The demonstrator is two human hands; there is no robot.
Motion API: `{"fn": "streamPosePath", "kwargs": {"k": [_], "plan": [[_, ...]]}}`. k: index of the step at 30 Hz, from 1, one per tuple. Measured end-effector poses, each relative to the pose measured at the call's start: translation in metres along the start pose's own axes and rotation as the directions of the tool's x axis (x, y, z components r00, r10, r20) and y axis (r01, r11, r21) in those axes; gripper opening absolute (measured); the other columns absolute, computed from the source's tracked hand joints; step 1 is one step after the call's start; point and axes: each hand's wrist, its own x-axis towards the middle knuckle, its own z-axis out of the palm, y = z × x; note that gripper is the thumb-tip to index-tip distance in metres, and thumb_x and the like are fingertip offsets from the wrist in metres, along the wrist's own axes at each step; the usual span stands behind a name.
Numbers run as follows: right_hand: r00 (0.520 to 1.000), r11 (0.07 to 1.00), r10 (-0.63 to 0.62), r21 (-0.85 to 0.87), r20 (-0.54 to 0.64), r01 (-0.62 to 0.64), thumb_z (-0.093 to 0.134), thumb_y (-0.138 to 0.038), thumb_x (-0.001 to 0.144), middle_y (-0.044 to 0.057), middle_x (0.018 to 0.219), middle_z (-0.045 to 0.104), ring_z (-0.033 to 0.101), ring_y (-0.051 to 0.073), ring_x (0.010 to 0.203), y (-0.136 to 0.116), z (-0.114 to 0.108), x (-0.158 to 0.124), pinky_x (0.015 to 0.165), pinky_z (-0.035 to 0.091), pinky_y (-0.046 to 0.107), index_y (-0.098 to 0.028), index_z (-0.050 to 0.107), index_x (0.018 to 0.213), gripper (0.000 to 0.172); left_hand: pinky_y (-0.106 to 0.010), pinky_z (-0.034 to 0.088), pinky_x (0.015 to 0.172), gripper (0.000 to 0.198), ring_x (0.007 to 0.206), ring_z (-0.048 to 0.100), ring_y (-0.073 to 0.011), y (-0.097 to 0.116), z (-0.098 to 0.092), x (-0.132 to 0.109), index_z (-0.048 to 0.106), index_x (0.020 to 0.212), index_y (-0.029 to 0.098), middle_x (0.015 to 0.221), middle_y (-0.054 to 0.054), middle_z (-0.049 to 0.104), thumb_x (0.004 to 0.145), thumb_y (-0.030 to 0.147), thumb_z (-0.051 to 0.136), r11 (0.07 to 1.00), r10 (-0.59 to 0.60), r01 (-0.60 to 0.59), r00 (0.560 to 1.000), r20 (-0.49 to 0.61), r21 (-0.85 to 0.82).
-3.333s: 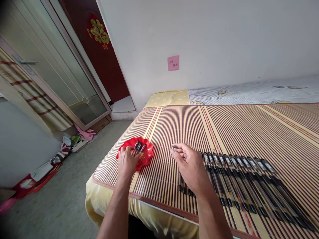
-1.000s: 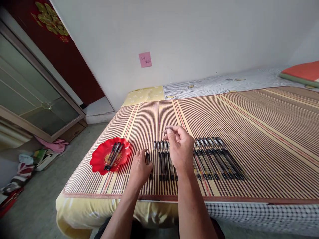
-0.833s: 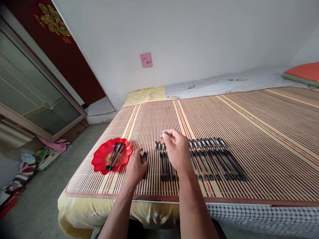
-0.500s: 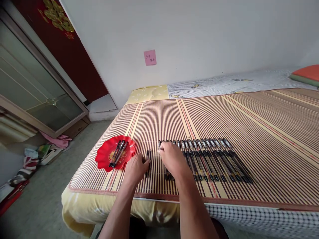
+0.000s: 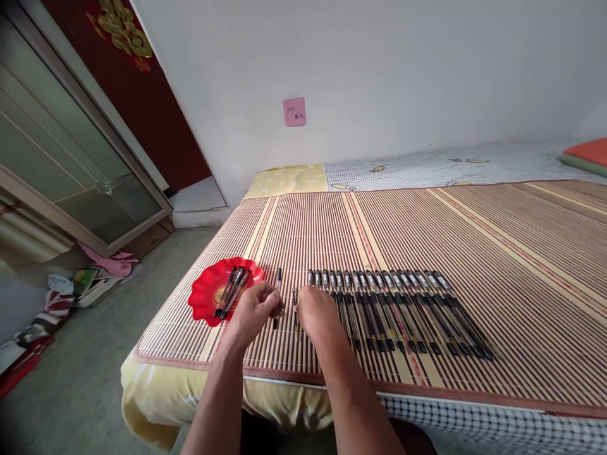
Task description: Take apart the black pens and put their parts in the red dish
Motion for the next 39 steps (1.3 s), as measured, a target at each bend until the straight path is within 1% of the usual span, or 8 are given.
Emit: {"fn": "streamPosePath", "kwargs": {"k": [3,6,11,22,24,29,34,39], "plan": [[1.000,1.000,0.020,-0.005,0.008,-0.020,0.067,-0.020,0.092,0.023,0.104,0.079,0.075,0.033,0.101,-0.005,0.003,0.000,0.075,0.048,0.035,-0.010,0.077,0.098,0.015,-0.029,0.051,0.063,0.021,0.060,0.064,-0.0160,0.000,-0.004,0.000,0.051,0.083,0.021,0.067,0.000,0.066,0.080,0.039,0.060,0.895,0.015,0.023,0.997,0.080,-0.445],[1.000,1.000,0.027,0.004,0.004,-0.027,0.065,-0.022,0.093,0.022,0.104,0.079,0.076,0.032,0.099,-0.007,0.007,0.001,0.074,0.048,0.035,-0.011,0.077,0.096,0.017,-0.023,0.045,0.058,0.023,0.055,0.055,-0.0109,0.001,-0.008,-0.001,0.054,0.084,0.019,0.062,0.004,0.060,0.072,0.034,0.066,0.790,0.018,0.005,0.999,0.030,-0.612],[1.000,0.999,0.025,0.040,0.008,-0.025,0.067,-0.024,0.091,0.020,0.099,0.079,0.076,0.030,0.092,-0.008,0.011,0.003,0.068,0.045,0.034,-0.012,0.075,0.092,0.014,-0.019,0.030,0.050,0.020,0.050,0.039,-0.0062,0.003,-0.015,0.000,0.054,0.081,0.020,0.059,0.008,0.050,0.071,0.030,0.068,0.745,-0.009,-0.044,0.997,-0.076,-0.666],[0.997,0.954,0.001,0.299,-0.081,0.024,0.063,-0.017,0.087,0.008,0.074,0.074,0.072,0.021,0.068,-0.010,0.013,0.005,0.057,0.044,0.028,-0.020,0.059,0.068,0.020,-0.019,0.028,0.050,0.041,0.049,0.039,-0.0052,-0.007,-0.013,0.005,0.059,0.075,0.017,0.056,0.008,0.049,0.068,0.045,0.087,0.735,-0.059,-0.028,0.993,-0.105,-0.678],[0.992,0.873,-0.028,0.481,-0.126,0.085,0.058,-0.024,0.092,0.004,0.070,0.072,0.071,0.017,0.063,-0.008,0.008,0.004,0.055,0.046,0.025,-0.020,0.060,0.074,0.019,-0.020,0.028,0.049,0.041,0.048,0.040,-0.0056,-0.007,-0.010,0.005,0.064,0.079,0.015,0.055,0.008,0.051,0.065,0.044,0.089,0.737,-0.061,-0.022,0.993,-0.099,-0.675],[0.958,0.463,-0.056,0.843,-0.281,0.274,0.067,-0.043,0.085,-0.002,0.052,0.061,0.062,0.016,0.048,-0.009,-0.008,-0.002,0.047,0.045,0.024,-0.020,0.063,0.075,0.025,-0.021,0.026,0.047,0.046,0.047,0.040,-0.0052,-0.001,-0.005,0.003,0.070,0.084,0.013,0.060,0.004,0.057,0.064,0.048,0.091,0.697,-0.003,0.054,0.997,0.073,-0.715],[0.941,0.389,-0.030,0.863,-0.338,0.322,0.068,-0.042,0.083,-0.005,0.053,0.056,0.055,0.013,0.048,-0.011,-0.012,-0.004,0.049,0.044,0.024,-0.020,0.063,0.075,0.025,-0.020,0.024,0.049,0.043,0.051,0.037,-0.0047,-0.001,-0.004,0.002,0.071,0.079,0.013,0.065,0.001,0.062,0.061,0.044,0.095,0.682,0.046,0.080,0.987,0.152,-0.727],[0.936,0.450,-0.079,0.825,-0.343,0.341,0.068,-0.050,0.090,-0.003,0.062,0.060,0.057,0.014,0.056,0.003,-0.021,-0.008,0.054,0.046,0.026,-0.019,0.068,0.083,0.032,-0.021,0.024,0.053,0.042,0.054,0.038,-0.0062,0.001,-0.005,-0.002,0.069,0.075,0.014,0.066,0.000,0.064,0.062,0.045,0.095,0.700,0.060,0.065,0.987,0.149,-0.711]]}}
